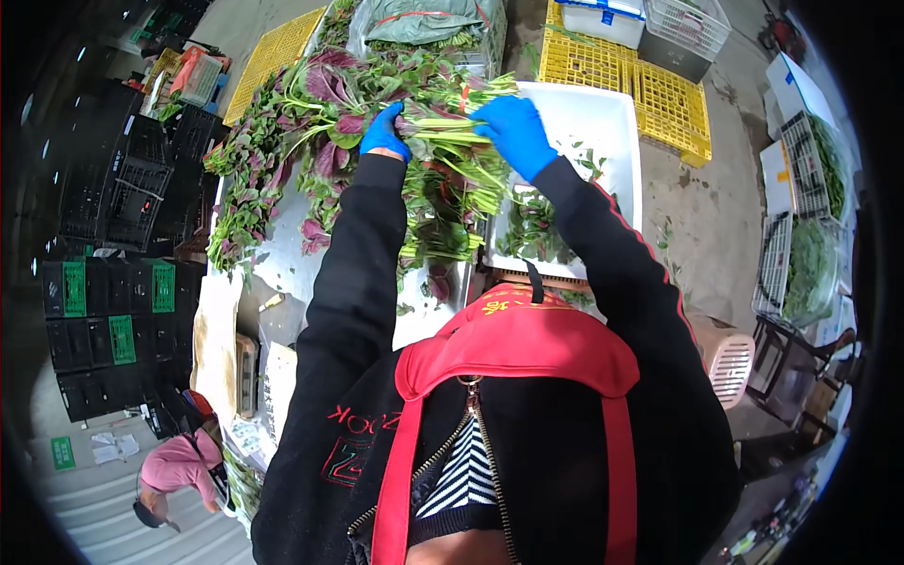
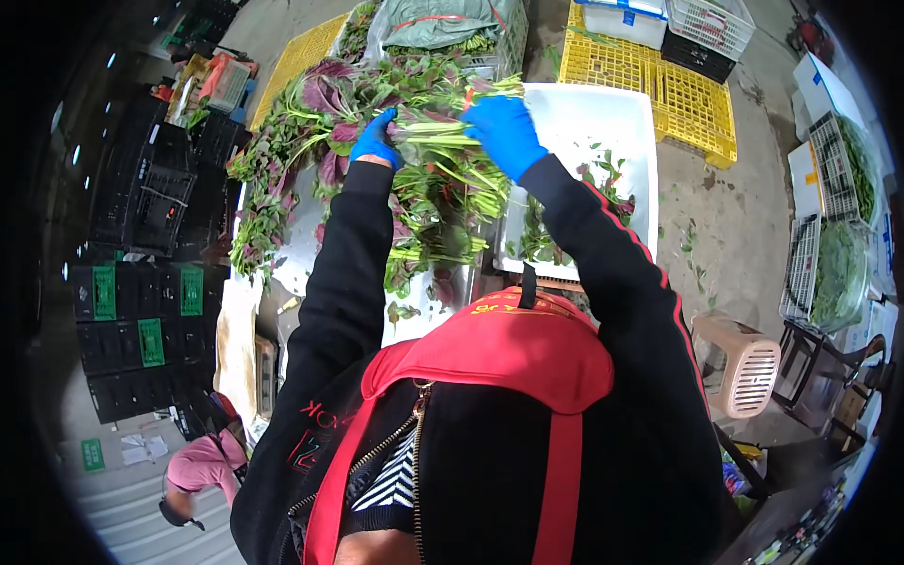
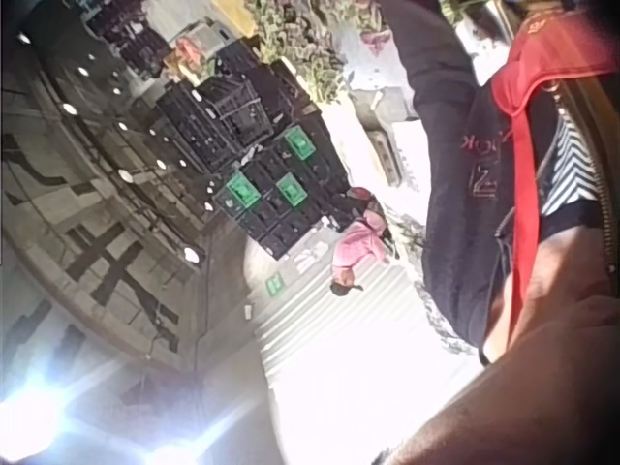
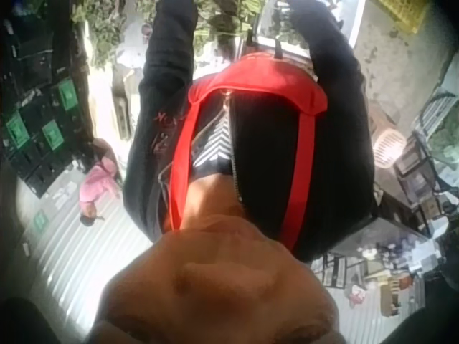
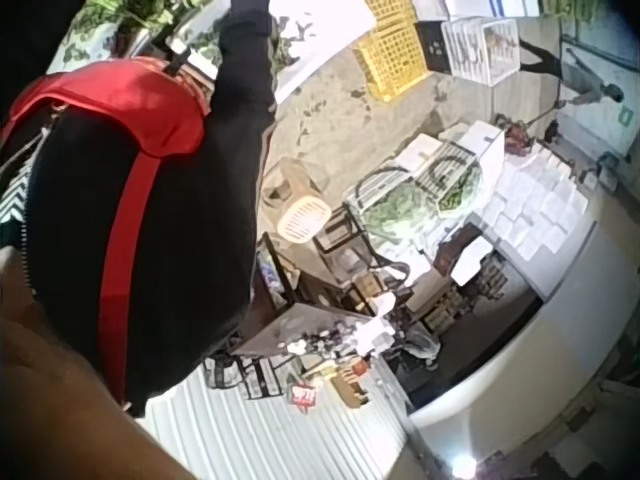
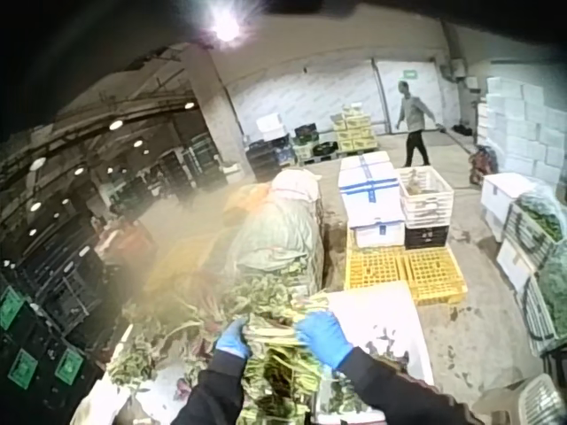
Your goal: Sorting, weighing, and bagging green leafy vegetables at a processing station.
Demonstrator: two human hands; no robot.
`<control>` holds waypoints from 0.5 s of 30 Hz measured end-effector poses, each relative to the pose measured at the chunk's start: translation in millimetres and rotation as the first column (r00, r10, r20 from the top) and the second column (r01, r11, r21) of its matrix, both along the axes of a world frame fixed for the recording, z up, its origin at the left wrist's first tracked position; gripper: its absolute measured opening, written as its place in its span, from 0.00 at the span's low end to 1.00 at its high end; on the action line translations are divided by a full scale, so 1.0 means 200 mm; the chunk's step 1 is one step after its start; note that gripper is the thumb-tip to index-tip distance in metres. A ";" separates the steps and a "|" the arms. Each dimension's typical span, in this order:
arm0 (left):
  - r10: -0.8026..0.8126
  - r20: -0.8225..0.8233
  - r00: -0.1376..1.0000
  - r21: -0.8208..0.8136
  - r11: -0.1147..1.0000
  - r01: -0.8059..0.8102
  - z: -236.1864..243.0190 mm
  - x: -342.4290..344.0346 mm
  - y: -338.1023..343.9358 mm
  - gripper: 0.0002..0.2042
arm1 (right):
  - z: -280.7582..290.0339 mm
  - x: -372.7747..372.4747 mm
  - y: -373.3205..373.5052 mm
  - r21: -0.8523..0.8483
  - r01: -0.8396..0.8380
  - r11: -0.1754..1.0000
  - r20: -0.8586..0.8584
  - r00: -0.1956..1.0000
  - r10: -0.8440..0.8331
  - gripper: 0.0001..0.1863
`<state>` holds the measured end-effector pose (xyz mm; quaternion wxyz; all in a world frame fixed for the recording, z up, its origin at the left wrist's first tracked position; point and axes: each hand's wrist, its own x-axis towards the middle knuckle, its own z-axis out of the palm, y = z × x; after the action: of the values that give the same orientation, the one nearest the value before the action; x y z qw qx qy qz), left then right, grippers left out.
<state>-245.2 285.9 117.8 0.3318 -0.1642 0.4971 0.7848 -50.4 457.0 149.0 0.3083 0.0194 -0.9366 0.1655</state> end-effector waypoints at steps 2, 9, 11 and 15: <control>0.009 -0.027 1.000 -0.060 0.998 -0.011 0.00 0.04 0.00 0.07 | -0.09 0.03 0.06 -0.035 0.057 0.998 0.110 0.993 -0.053 0.14; 0.144 0.026 0.989 -0.075 0.987 -0.141 -0.04 -0.03 -0.06 0.06 | -0.45 0.24 0.30 -0.301 0.281 0.911 0.137 0.958 -0.251 0.09; 0.200 0.031 0.979 -0.080 0.977 -0.197 -0.03 -0.07 -0.09 0.09 | -0.50 0.31 0.33 -0.344 0.430 0.835 0.249 0.899 -0.361 0.10; 0.193 -0.032 0.981 -0.088 0.977 -0.195 -0.02 -0.08 -0.08 0.10 | -0.49 0.35 0.20 -0.735 0.264 0.625 0.310 0.950 -0.036 0.13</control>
<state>-262.0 269.8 113.9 0.2401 -0.2176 0.5178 0.7918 19.4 496.8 51.2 0.1714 -0.2146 -0.8073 0.5223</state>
